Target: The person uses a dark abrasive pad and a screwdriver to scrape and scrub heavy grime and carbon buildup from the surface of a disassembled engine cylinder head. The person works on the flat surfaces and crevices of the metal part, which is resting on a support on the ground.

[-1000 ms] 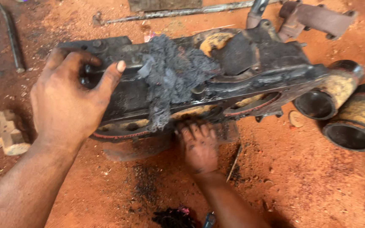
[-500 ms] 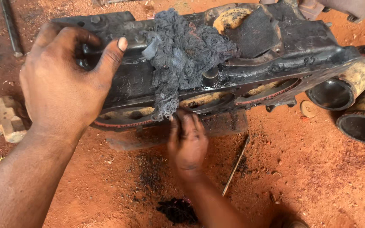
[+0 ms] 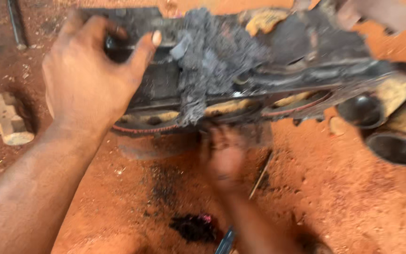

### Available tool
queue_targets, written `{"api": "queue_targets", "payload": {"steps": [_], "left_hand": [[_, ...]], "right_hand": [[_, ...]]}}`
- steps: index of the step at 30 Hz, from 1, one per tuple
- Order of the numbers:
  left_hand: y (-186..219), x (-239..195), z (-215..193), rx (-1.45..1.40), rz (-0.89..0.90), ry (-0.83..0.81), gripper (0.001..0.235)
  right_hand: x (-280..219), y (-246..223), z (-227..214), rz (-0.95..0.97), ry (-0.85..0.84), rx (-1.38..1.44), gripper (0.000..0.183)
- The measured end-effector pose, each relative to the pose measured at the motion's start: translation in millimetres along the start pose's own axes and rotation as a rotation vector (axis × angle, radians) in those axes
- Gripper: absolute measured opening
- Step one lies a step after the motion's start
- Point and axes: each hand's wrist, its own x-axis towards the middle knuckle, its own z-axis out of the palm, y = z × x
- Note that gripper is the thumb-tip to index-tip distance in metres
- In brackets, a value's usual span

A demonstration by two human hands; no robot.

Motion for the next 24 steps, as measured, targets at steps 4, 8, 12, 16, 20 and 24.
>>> {"api": "queue_targets", "payload": {"steps": [4,8,12,16,20,24], "left_hand": [[-1,-4,-4,0.013,0.038,0.001,0.046],[-7,-7,-7,0.008,0.168,0.045,0.041],[-10,-10,-6,0.01,0.217,0.067,0.039],[-9,-10,-5,-0.019,0.175,0.089,0.04],[-8,-4,-2,-0.017,0.113,0.064,0.044],[-11,-6,-5,-0.006,0.087,-0.003,0.047]], "right_hand": [[2,-6,8,0.045,-0.037,-0.082,0.029],[59,56,-45,-0.42,-0.664,-0.744,0.04],[63,59,-85,-0.698,-0.504,-0.877,0.045],[44,30,-48,-0.223,-0.313,-0.584,0.043],[34,11,-29,-0.261,-0.166,-0.367,0.031],[72,26,-90,-0.672,-0.642,-0.966,0.036]]}}
